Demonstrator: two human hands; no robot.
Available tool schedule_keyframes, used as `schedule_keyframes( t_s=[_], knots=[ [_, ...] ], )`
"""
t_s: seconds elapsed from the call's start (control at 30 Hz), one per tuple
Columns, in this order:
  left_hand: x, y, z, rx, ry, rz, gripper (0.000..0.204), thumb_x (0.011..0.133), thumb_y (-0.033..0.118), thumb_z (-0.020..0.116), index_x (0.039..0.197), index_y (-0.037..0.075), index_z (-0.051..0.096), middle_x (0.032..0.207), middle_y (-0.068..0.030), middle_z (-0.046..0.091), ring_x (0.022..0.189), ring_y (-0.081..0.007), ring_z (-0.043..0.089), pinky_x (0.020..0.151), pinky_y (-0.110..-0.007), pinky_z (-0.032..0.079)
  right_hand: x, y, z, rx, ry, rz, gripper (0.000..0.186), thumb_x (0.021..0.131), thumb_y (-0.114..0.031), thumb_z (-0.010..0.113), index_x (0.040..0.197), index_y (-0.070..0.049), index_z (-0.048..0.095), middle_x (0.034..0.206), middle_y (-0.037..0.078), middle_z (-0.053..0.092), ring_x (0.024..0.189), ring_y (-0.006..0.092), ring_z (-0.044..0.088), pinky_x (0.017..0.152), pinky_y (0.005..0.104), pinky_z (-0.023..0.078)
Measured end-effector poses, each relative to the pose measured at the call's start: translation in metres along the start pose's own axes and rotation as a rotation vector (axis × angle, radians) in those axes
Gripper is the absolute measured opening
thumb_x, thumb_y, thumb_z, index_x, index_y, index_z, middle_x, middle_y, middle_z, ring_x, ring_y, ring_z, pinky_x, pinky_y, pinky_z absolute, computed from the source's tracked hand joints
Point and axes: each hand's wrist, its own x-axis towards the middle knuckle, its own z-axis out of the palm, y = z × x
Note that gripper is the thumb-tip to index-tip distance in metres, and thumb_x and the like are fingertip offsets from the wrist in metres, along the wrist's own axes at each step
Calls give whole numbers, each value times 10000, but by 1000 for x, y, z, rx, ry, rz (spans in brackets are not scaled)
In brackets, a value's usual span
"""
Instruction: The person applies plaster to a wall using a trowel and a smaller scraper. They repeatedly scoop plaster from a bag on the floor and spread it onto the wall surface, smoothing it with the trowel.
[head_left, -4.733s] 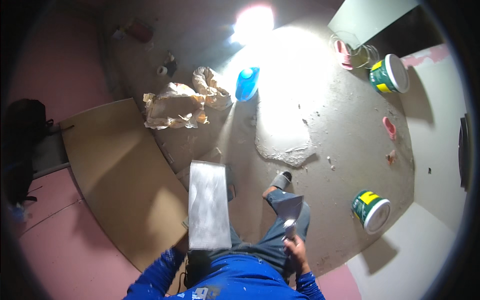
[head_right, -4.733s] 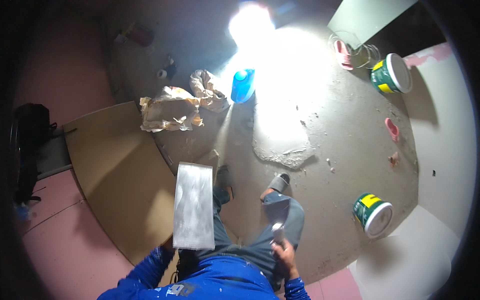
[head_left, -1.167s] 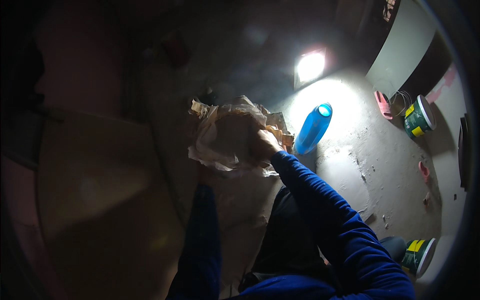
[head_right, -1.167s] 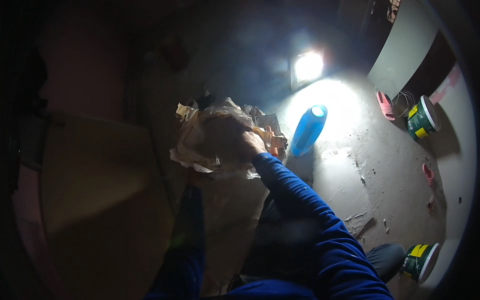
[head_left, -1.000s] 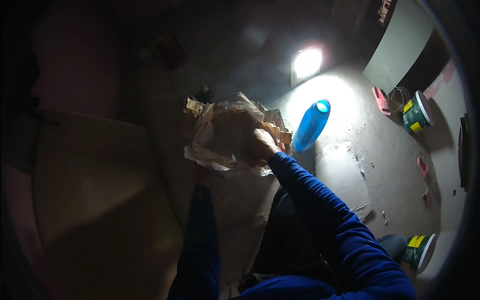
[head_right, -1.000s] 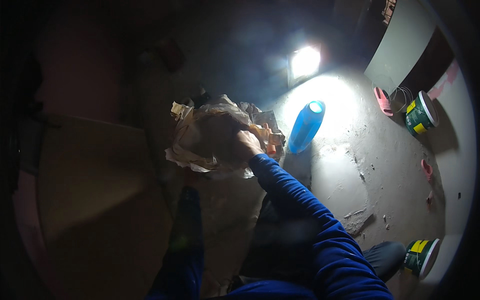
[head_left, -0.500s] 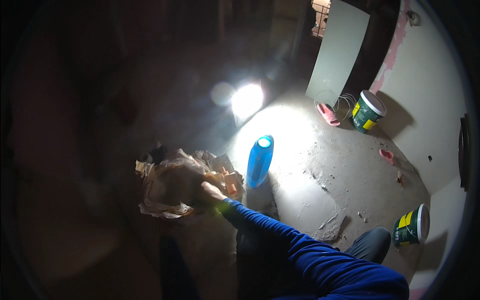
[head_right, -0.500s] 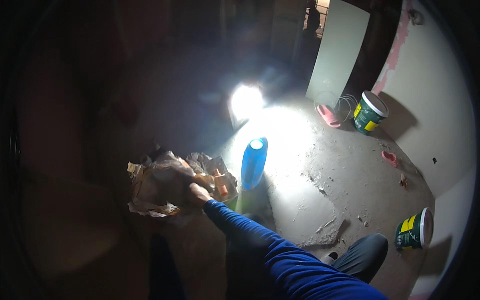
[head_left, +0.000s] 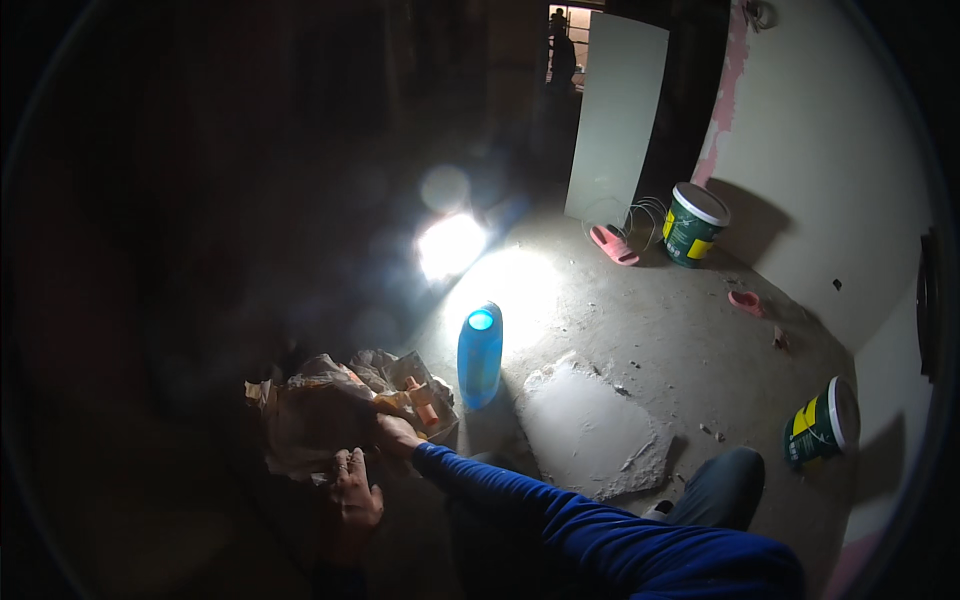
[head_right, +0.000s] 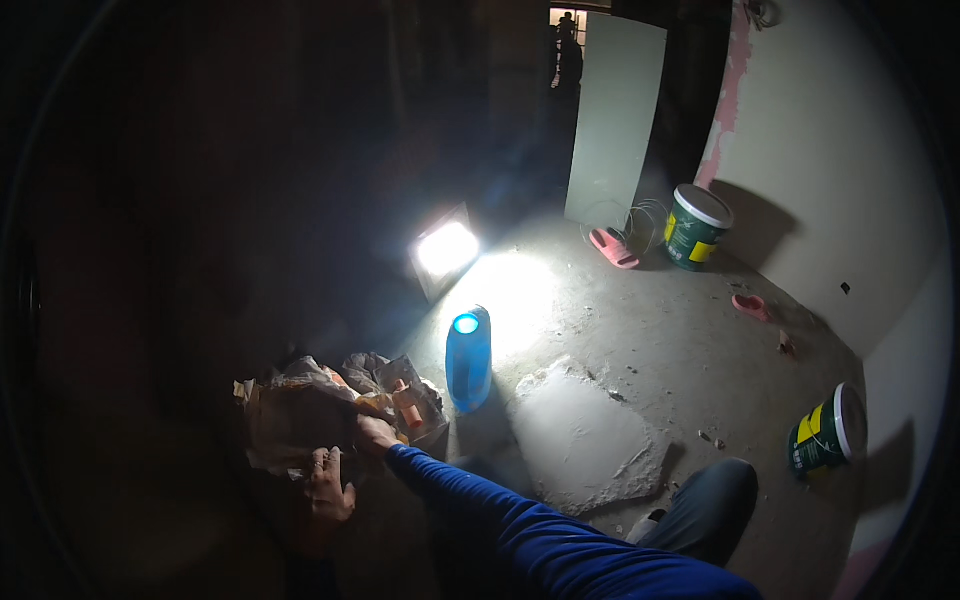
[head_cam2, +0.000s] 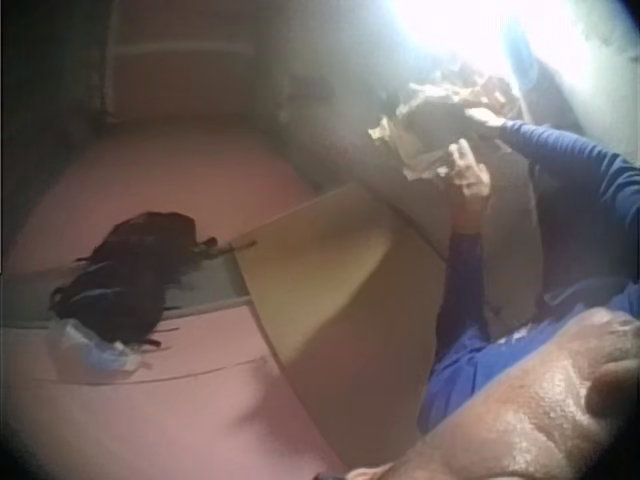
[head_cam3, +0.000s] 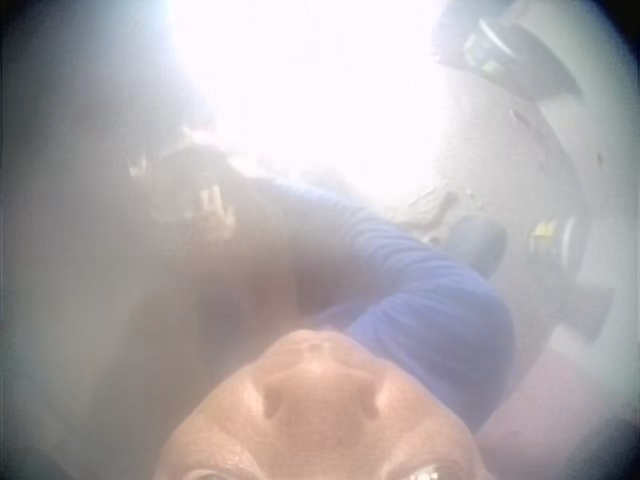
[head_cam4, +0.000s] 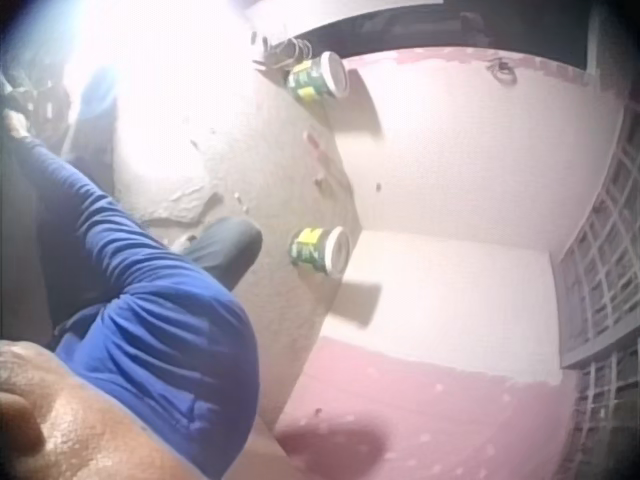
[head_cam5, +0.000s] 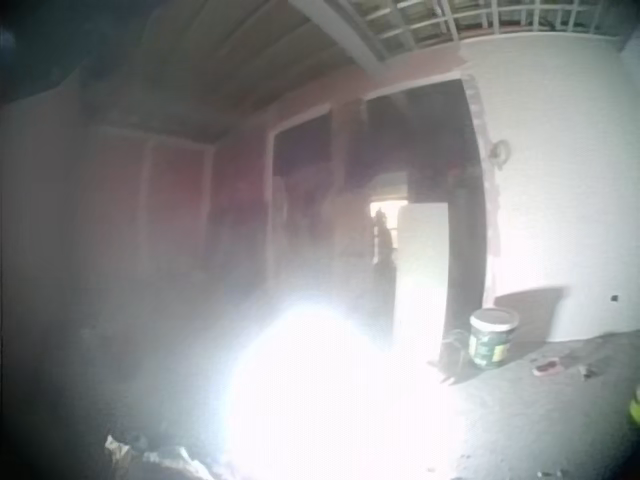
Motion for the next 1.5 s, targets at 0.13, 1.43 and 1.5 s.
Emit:
schedule_keyframes(
  t_s=[0.13,1.43,1.5],
  knots=[
    [-14,-11,15,153,-214,-50,478,930,223,590,1351,20,494,1211,-224,586,1099,-355,623,941,-403,515,-6,-3,6,-36,29,68,239,866,-249,636,947,-27,675,894,191,698,890,364,688,751,446,545],
    [-44,16,66,-290,329,-137,353,920,174,577,1226,1,611,1147,-243,649,1093,-469,581,1015,-530,420,-31,-24,-42,369,16,70,306,954,-274,590,930,11,697,825,168,709,793,269,702,742,396,534],
    [-41,20,60,-380,353,-198,349,920,179,583,1228,18,614,1143,-247,644,1080,-478,578,1011,-534,421,-34,-26,-50,399,6,22,309,966,-273,580,922,13,691,799,155,700,761,241,687,728,383,529]
  ],
)
